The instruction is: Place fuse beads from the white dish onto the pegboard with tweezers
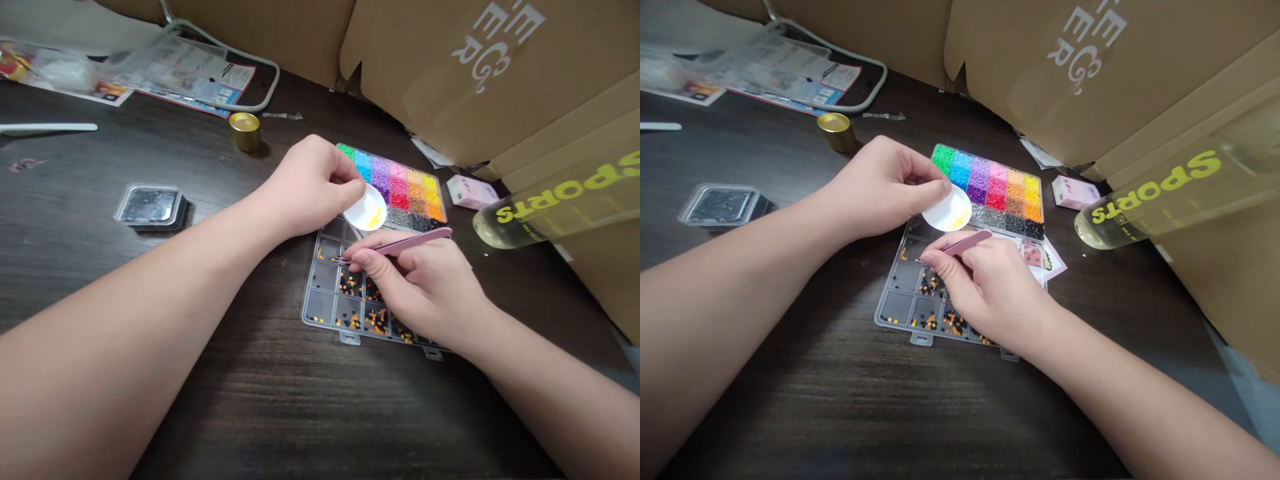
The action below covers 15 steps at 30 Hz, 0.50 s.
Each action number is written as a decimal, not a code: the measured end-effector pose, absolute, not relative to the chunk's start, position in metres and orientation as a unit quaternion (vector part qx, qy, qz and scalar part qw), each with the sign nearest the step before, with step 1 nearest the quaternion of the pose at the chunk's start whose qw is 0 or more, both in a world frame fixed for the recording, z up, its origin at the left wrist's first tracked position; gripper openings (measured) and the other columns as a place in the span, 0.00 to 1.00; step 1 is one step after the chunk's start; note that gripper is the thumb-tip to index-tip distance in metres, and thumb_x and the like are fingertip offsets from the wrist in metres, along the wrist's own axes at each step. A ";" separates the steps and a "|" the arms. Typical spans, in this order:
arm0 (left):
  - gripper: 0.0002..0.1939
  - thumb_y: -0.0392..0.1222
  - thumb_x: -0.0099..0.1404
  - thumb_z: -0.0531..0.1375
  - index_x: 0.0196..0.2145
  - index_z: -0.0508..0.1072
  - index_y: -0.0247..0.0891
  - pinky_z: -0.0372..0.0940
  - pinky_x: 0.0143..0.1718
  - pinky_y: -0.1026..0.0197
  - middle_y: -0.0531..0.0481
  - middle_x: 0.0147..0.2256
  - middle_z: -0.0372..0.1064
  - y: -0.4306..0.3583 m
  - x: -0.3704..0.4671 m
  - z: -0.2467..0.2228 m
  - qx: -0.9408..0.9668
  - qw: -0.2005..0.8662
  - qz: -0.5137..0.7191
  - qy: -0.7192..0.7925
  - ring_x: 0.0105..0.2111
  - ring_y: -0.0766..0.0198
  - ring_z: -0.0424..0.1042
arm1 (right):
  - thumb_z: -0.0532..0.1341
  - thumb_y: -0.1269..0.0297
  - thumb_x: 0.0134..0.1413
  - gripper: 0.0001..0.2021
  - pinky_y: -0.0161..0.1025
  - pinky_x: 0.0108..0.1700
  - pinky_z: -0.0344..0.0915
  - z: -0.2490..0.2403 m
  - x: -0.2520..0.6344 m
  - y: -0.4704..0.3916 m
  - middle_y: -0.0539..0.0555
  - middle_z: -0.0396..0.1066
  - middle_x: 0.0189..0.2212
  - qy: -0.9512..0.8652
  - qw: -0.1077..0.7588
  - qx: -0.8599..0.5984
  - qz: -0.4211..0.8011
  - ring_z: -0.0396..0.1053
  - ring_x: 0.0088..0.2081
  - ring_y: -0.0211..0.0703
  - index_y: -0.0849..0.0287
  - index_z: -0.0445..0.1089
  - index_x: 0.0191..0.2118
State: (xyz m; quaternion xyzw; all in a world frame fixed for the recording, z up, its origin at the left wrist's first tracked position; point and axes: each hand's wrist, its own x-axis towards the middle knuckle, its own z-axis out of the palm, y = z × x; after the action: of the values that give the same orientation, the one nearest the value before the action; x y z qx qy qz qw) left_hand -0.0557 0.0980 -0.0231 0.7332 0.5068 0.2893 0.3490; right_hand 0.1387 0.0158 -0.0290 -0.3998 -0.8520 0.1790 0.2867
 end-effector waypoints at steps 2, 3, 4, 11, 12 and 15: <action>0.11 0.34 0.70 0.64 0.35 0.88 0.33 0.53 0.37 0.53 0.53 0.26 0.66 0.099 -0.056 -0.024 0.734 0.352 0.295 0.501 0.30 0.66 0.58 | 0.64 0.71 0.77 0.17 0.39 0.42 0.84 -0.028 0.137 0.016 0.52 0.89 0.36 -0.853 0.285 -0.395 0.186 0.87 0.36 0.44 0.55 0.79 0.32; 0.11 0.33 0.70 0.64 0.34 0.88 0.33 0.53 0.37 0.53 0.53 0.26 0.66 0.099 -0.056 -0.025 0.734 0.353 0.297 0.498 0.30 0.66 0.59 | 0.64 0.71 0.77 0.17 0.38 0.42 0.83 -0.028 0.136 0.017 0.52 0.89 0.36 -0.854 0.285 -0.393 0.187 0.87 0.36 0.43 0.55 0.79 0.31; 0.11 0.33 0.70 0.64 0.34 0.88 0.33 0.53 0.37 0.52 0.53 0.26 0.66 0.099 -0.056 -0.025 0.734 0.353 0.298 0.497 0.30 0.66 0.59 | 0.64 0.72 0.77 0.17 0.38 0.42 0.83 -0.027 0.135 0.017 0.52 0.89 0.36 -0.854 0.284 -0.394 0.187 0.87 0.36 0.43 0.55 0.78 0.31; 0.11 0.33 0.69 0.64 0.35 0.89 0.34 0.53 0.36 0.51 0.53 0.24 0.68 0.102 -0.055 -0.027 0.739 0.349 0.304 0.490 0.29 0.64 0.59 | 0.64 0.70 0.76 0.19 0.37 0.41 0.82 -0.028 0.133 0.018 0.53 0.89 0.37 -0.851 0.272 -0.413 0.178 0.87 0.36 0.44 0.57 0.79 0.29; 0.11 0.33 0.69 0.64 0.35 0.89 0.34 0.53 0.35 0.51 0.53 0.24 0.69 0.102 -0.055 -0.028 0.740 0.349 0.306 0.487 0.29 0.64 0.60 | 0.64 0.70 0.76 0.17 0.38 0.42 0.83 -0.028 0.133 0.018 0.53 0.90 0.38 -0.849 0.275 -0.414 0.181 0.88 0.37 0.44 0.57 0.80 0.30; 0.11 0.33 0.68 0.64 0.35 0.89 0.34 0.53 0.34 0.51 0.52 0.25 0.72 0.103 -0.056 -0.030 0.741 0.354 0.308 0.480 0.29 0.63 0.62 | 0.65 0.68 0.77 0.15 0.39 0.42 0.84 -0.030 0.134 0.017 0.53 0.90 0.39 -0.842 0.282 -0.418 0.195 0.88 0.39 0.46 0.56 0.82 0.33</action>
State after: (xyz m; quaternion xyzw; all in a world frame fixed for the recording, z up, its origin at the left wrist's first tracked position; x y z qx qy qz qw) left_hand -0.0557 0.1030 -0.0297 0.7409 0.4800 0.3084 0.3544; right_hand 0.1336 0.0170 -0.0296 -0.4177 -0.8416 0.1947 0.2815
